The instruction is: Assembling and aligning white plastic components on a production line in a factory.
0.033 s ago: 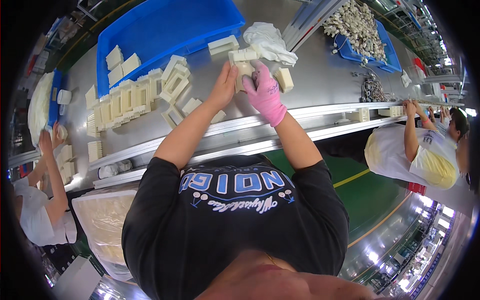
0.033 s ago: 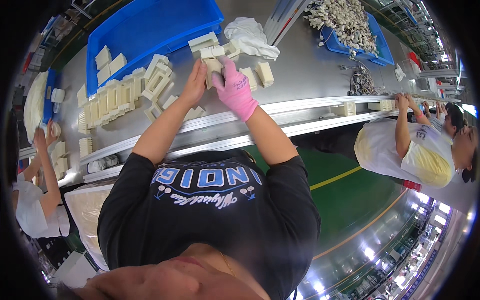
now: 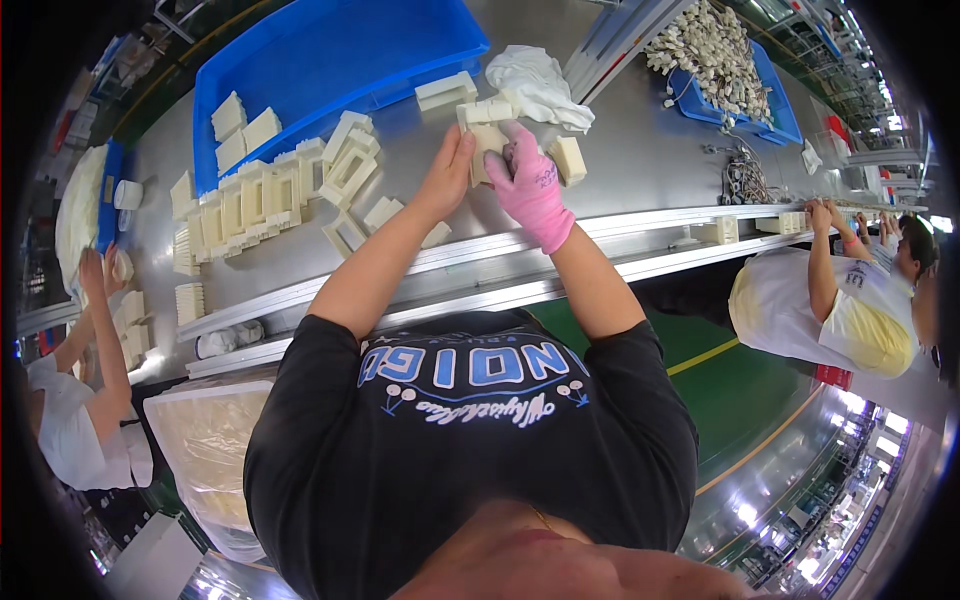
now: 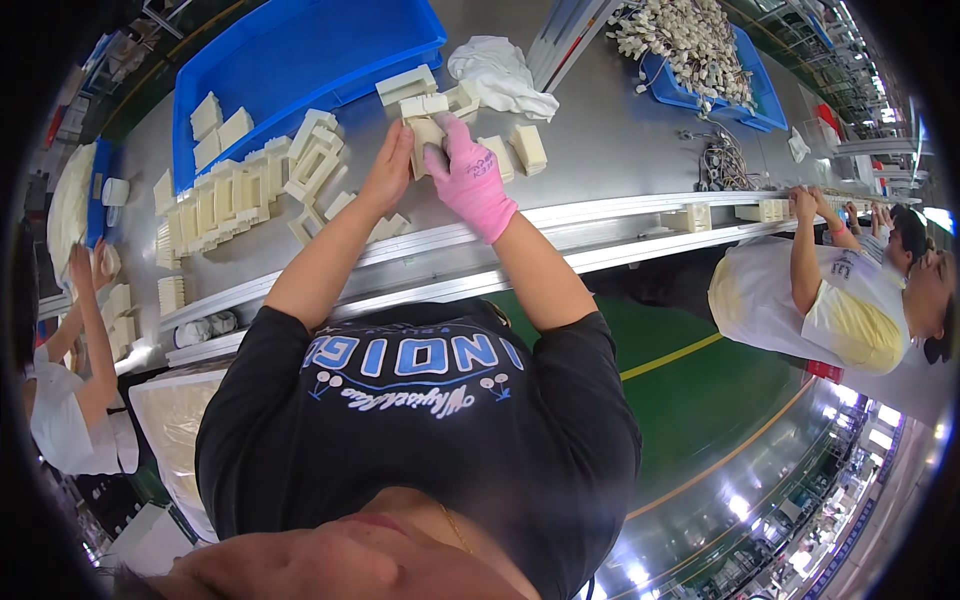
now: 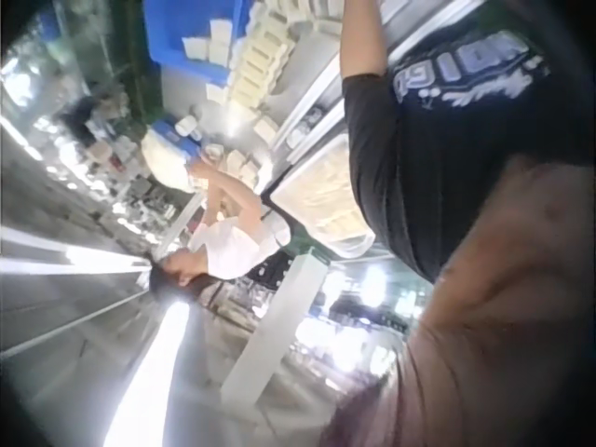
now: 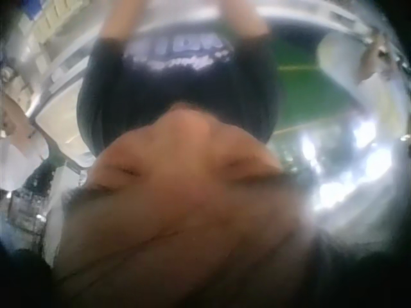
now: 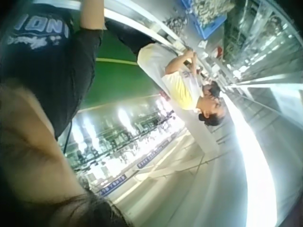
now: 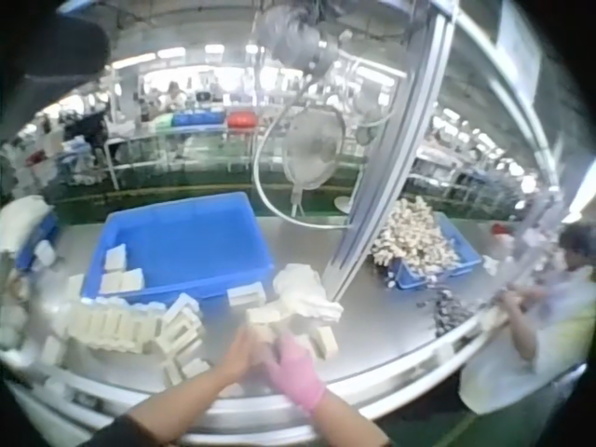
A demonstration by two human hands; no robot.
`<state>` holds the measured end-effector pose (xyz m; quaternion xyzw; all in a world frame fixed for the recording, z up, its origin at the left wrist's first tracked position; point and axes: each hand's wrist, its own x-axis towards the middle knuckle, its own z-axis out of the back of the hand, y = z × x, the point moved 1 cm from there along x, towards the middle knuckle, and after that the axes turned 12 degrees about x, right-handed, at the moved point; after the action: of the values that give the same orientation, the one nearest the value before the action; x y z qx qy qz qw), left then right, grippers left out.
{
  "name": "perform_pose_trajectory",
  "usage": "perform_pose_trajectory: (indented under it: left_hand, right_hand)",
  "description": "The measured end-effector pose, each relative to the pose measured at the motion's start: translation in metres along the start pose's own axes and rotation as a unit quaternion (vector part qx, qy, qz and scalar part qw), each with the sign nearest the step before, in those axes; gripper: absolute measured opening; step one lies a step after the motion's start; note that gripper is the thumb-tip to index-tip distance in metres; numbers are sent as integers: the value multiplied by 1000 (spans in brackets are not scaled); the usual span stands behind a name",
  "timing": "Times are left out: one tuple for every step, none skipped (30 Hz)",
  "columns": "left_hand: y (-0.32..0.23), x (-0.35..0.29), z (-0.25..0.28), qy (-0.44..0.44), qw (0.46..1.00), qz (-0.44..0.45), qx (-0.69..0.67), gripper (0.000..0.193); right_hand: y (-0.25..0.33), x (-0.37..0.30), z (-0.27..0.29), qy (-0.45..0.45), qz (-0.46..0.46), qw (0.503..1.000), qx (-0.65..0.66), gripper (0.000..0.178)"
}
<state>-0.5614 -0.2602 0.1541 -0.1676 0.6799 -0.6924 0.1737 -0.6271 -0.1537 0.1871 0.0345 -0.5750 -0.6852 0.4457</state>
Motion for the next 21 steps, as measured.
perform_pose_trajectory:
  left_hand:
    - [2,1,0,-4,1000,-3,-14,43]
    - [1,0,0,-4,1000,-3,-14,43]
    - [-1,-1,-2,13,996,31,-77,42]
    - [-3,-1,-2,29,988,65,-139,41]
    - [-3,-2,-1,28,988,64,-140,41]
    - [-4,-3,-1,72,986,74,-134,39]
    - [-3,-3,-1,115,982,83,-127,38]
    - [-1,-2,0,113,982,83,-128,38]
    - [5,0,0,118,980,105,-121,40]
    - [9,1,1,123,978,127,-114,41]
    - [3,1,-1,124,978,127,-114,41]
    - [-3,-1,-3,160,972,147,-93,42]
    - [-10,-3,-6,198,963,167,-71,43]
    - [-15,-8,-11,221,971,92,-19,36]
    - [-19,-7,-10,223,970,91,-19,36]
    - [-22,-6,-9,320,936,147,-20,34]
    - [-31,-5,-12,418,887,198,-19,33]
    - [-62,-8,-15,355,911,203,54,36]
    - [-47,7,-16,363,909,199,56,36]
    - [-19,31,-7,328,929,95,144,35]
    - [6,50,1,285,930,-10,230,34]
  right_hand:
    - [1,2,1,37,-16,999,-5,37]
    - [5,3,4,36,-16,999,-5,37]
    - [8,3,5,63,-49,996,30,38]
    - [13,3,7,89,-81,991,64,40]
    - [18,4,10,90,-81,991,64,40]
    - [23,4,12,123,-113,977,132,41]
    - [25,5,15,155,-144,957,199,43]
    - [25,7,21,158,-143,957,199,43]
    - [23,8,29,146,-201,946,208,45]
    - [21,9,34,133,-258,932,217,46]
    - [19,10,39,132,-258,932,216,46]
    - [18,13,44,68,-121,979,146,49]
    - [19,14,51,2,19,997,70,52]
    - [19,14,56,48,5,989,138,58]
    - [21,12,62,46,5,989,137,58]
    - [26,8,66,121,-84,968,204,59]
    - [33,3,73,190,-171,930,264,61]
    - [35,0,80,170,-145,944,241,59]
    - [35,-5,92,163,-144,947,236,59]
    - [34,-10,104,216,-259,925,175,52]
    - [33,-17,114,264,-369,884,111,46]
